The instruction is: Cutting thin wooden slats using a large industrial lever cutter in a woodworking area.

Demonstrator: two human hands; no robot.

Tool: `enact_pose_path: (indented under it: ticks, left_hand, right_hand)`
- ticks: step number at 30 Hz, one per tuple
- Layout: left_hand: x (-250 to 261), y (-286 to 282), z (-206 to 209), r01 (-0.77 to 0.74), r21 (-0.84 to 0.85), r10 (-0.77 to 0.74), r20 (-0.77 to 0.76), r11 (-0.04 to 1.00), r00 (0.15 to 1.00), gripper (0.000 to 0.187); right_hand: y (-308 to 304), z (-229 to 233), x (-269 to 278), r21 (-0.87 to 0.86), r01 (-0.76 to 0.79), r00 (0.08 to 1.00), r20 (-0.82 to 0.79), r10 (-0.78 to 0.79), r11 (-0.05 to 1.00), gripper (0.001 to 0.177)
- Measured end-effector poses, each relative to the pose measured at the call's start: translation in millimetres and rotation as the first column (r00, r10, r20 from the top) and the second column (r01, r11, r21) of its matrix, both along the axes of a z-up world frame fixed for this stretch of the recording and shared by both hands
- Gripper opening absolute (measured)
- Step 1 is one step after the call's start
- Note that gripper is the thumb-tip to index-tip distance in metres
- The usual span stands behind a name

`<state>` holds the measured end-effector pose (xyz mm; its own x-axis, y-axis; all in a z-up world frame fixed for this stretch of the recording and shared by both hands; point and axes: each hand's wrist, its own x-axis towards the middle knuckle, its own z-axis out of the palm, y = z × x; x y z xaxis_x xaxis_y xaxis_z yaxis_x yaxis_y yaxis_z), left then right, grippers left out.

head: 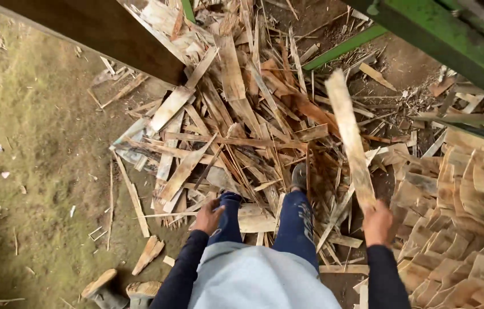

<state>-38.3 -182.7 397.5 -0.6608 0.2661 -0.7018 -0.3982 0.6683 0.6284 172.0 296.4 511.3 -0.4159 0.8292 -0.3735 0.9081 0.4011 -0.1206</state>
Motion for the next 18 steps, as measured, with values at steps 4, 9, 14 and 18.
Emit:
enact_pose_path:
  ticks: [4, 9, 14, 18]
  left_hand:
    - [-4, 6, 2, 0.14, 0.043, -0.134, -0.124, 0.989, 0.983, 0.046]
    - [-14, 46, 61, -0.247, 0.196, 0.167, 0.353, 0.949, 0.921, 0.041]
    - [9, -52, 28, -0.376, 0.419, 0.178, 0.439, 0.826, 0.881, 0.048]
    - [18, -104, -22, -0.618, 0.372, 0.443, 0.457, 0.692, 0.771, 0.05]
  right_hand:
    - [-61, 25, 55, 0.142, -0.024, 0.956, -0.286, 0.064, 0.99, 0.027]
    - [-95, 76, 43, -0.065, -0.005, 0.973, -0.232, -0.01, 0.998, 0.037]
    - [-54, 204, 10, -0.064, -0.191, 0.975, -0.124, 0.182, 0.979, 0.025]
    - [10, 301, -25, 0.382, -0.329, 0.707, -0.507, 0.493, 0.864, 0.023]
